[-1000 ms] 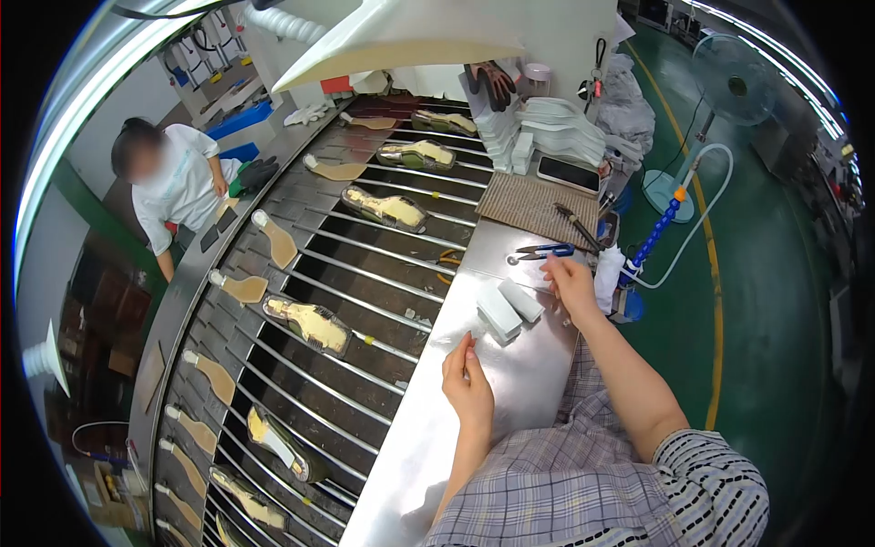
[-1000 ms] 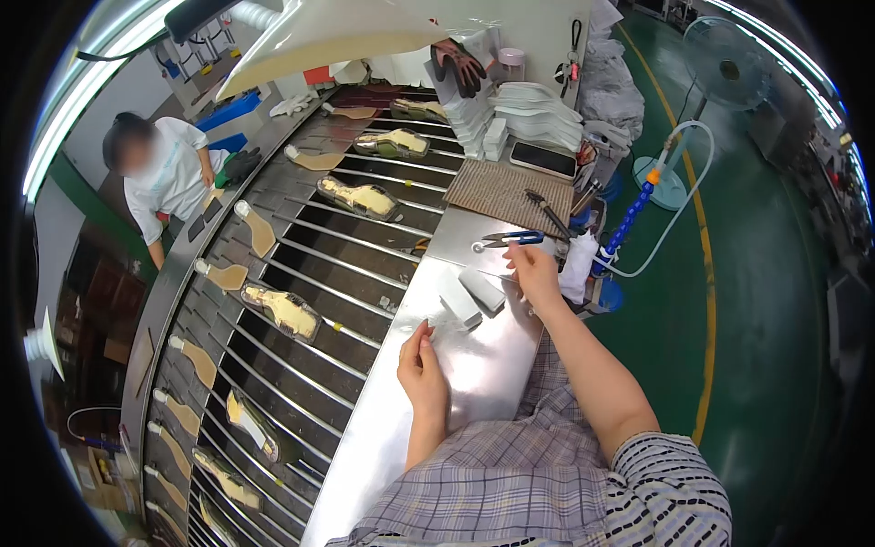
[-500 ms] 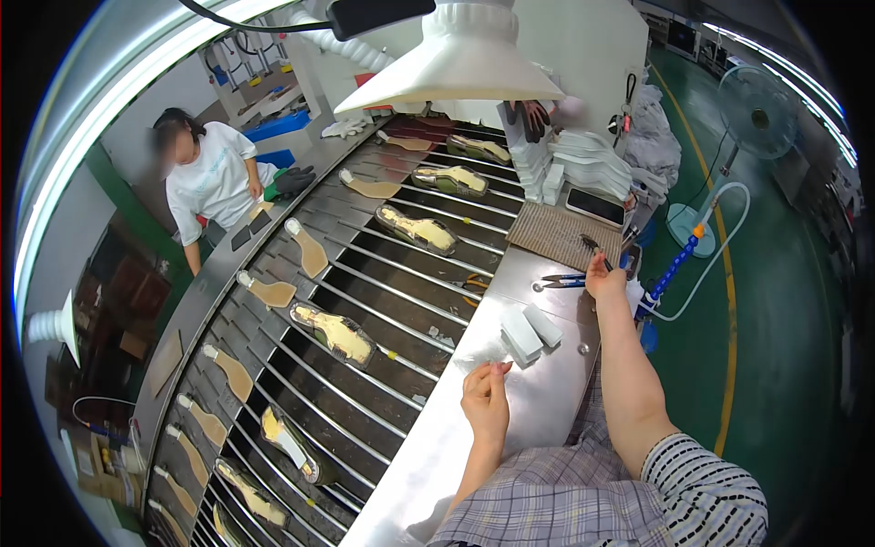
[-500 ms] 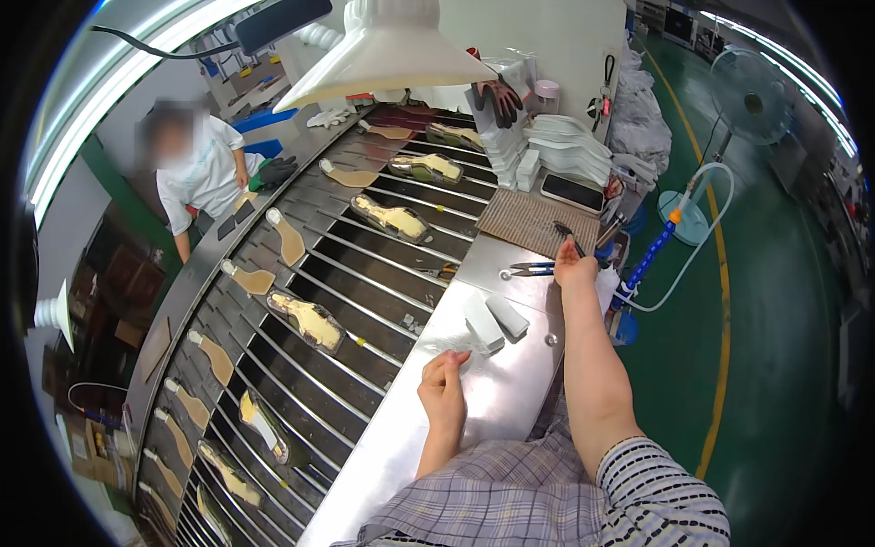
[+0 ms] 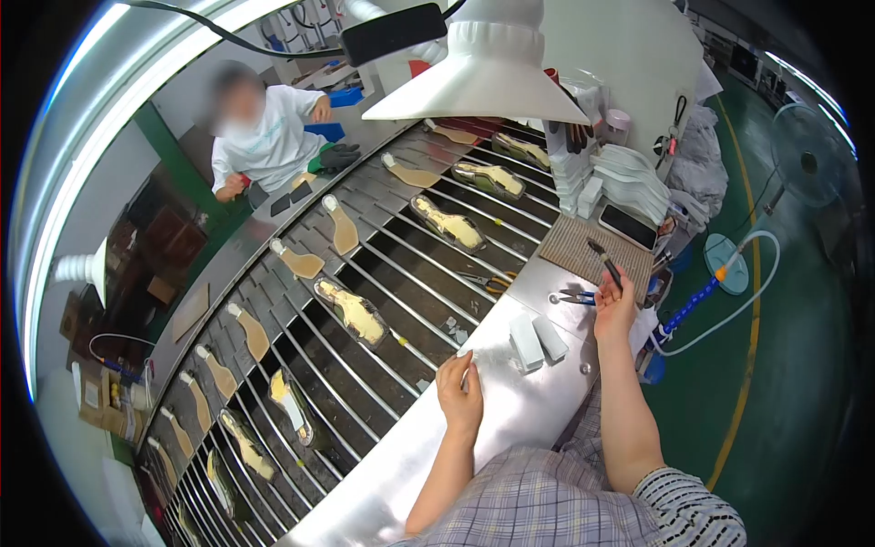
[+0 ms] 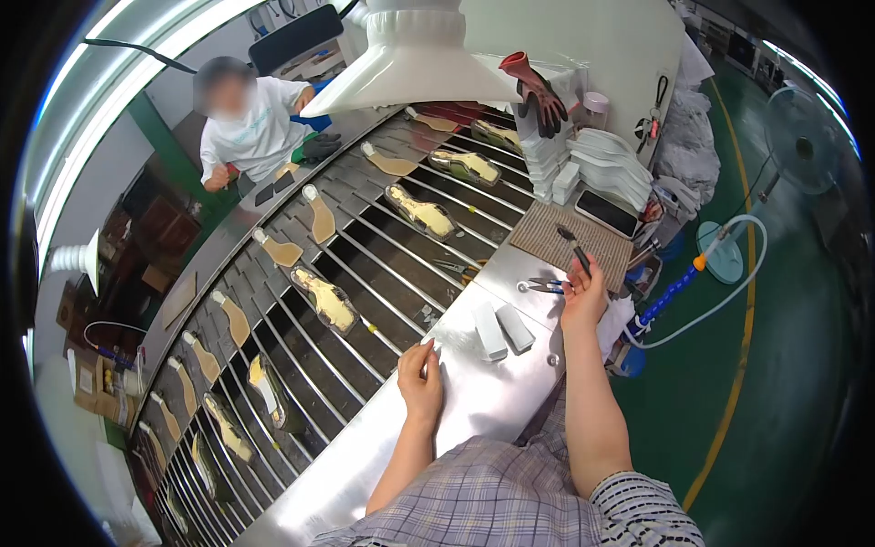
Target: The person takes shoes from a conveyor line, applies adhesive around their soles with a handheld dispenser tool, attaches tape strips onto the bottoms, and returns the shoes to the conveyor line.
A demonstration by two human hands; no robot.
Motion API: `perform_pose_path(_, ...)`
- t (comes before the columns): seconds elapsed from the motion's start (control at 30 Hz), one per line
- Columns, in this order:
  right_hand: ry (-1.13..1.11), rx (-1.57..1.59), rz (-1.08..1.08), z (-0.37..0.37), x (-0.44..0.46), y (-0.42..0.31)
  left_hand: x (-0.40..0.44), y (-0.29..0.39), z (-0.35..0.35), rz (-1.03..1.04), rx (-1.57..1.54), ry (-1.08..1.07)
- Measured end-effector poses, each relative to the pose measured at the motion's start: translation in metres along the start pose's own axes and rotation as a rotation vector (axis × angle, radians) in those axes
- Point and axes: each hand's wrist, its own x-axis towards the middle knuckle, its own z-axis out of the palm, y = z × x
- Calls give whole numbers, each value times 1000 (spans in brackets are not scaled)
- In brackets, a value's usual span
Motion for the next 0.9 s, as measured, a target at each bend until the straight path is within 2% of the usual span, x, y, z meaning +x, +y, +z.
perform_pose_path(0.07, -119, -296, -125, -12, -10, 1, 0, -2, 2, 29, 67, 1)
perform_pose_path(0.13, -165, -321, -128, -38, -7, 13, 0, -4, 5, 52, 130, 3)
perform_pose_path(0.2, -213, -347, -128, -53, -10, 15, -2, -5, 7, 82, 260, -128)
perform_pose_path(0.27, -415, -378, -106, -52, -18, 12, -2, -1, 7, 92, 307, -147)
perform_pose_path(0.33, -501, -397, -84, -42, -23, 6, -2, 2, 9, 104, 358, -167)
perform_pose_path(0.43, -420, -454, -63, -36, -25, 7, -1, 4, 9, 103, 359, -174)
perform_pose_path(0.57, -417, -542, -61, -44, -19, 6, 0, 2, 12, 110, 374, -192)
perform_pose_path(0.67, -479, -562, -111, -48, -15, 8, 1, 8, 10, 108, 380, -214)
perform_pose_path(0.83, -490, -552, -66, -38, -24, 5, 1, 3, 12, 114, 388, -181)
perform_pose_path(0.9, -485, -700, -147, -36, -25, 4, 1, 1, 12, 124, 386, -188)
